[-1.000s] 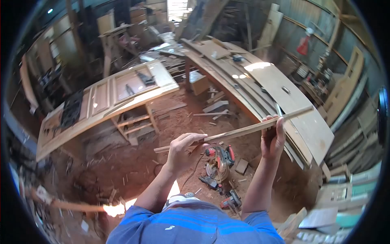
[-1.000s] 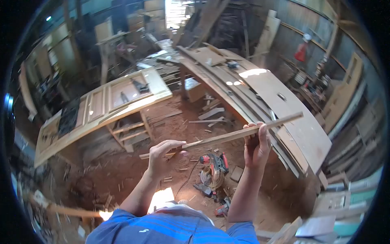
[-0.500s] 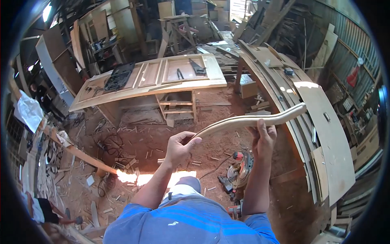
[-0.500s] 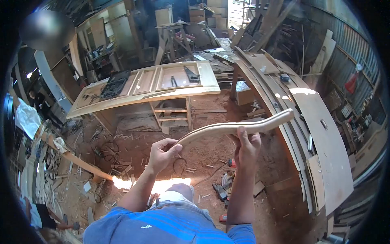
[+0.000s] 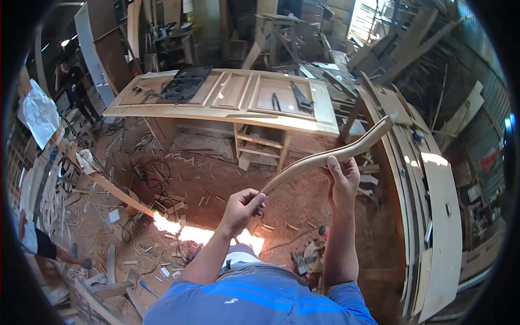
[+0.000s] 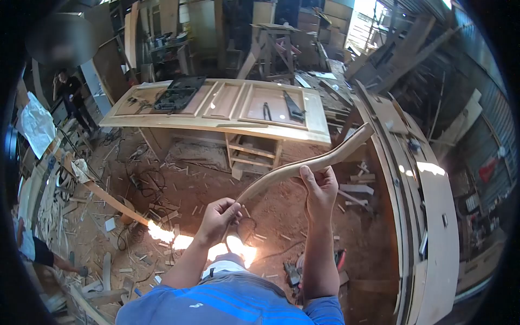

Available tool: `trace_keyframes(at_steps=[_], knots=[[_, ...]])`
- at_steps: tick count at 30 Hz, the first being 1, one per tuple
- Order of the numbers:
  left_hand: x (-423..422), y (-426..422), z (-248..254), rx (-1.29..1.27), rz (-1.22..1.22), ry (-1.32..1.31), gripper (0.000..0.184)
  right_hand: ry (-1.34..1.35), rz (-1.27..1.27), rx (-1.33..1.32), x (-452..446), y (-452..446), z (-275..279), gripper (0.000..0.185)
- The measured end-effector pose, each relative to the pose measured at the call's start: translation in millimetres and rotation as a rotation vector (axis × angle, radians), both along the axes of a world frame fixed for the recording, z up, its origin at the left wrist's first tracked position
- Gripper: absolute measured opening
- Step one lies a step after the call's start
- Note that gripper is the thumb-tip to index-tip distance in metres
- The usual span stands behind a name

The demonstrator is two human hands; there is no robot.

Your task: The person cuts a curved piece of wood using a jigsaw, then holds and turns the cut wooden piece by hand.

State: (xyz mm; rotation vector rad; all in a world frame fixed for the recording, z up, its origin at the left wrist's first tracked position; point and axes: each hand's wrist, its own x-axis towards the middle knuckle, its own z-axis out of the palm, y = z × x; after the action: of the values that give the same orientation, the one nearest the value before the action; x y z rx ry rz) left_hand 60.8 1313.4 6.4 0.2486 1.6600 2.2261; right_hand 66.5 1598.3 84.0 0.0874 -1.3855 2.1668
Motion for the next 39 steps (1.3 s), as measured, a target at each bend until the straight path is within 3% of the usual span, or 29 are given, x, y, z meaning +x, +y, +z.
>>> trace_keyframes(at_steps=[8, 11, 22, 33, 39], knots=[[-176.5, -76.2, -7.9, 0.027, 0.049, 0.020, 0.035, 0.003, 0.182, 0.093, -242.2, -79.3, -1.2, 0.019], [-241.2, -118.0, 5.6, 0.067, 0.177, 0.012, 0.040, 0.033, 0.368, -0.037, -338.6, -130.3, 3.5, 0.028], [-355.4, -201.8, -10.8, 0.098, 0.486, -0.019, 0.038, -0.023, 0.716, 0.016, -535.0, -241.1, -13.1, 0.036], [-518.0, -260.5, -6.7, -0.098, 0.767, -0.085, 0.047, -0.054, 1.026, -0.038, -769.7, -341.1, -45.5, 0.030], [-570.4, -288.5, -1.3, -0.096, 0.943, -0.078, 0.042, -0.092, 1.180, -0.024, -845.1, -404.2, -39.9, 0.041]])
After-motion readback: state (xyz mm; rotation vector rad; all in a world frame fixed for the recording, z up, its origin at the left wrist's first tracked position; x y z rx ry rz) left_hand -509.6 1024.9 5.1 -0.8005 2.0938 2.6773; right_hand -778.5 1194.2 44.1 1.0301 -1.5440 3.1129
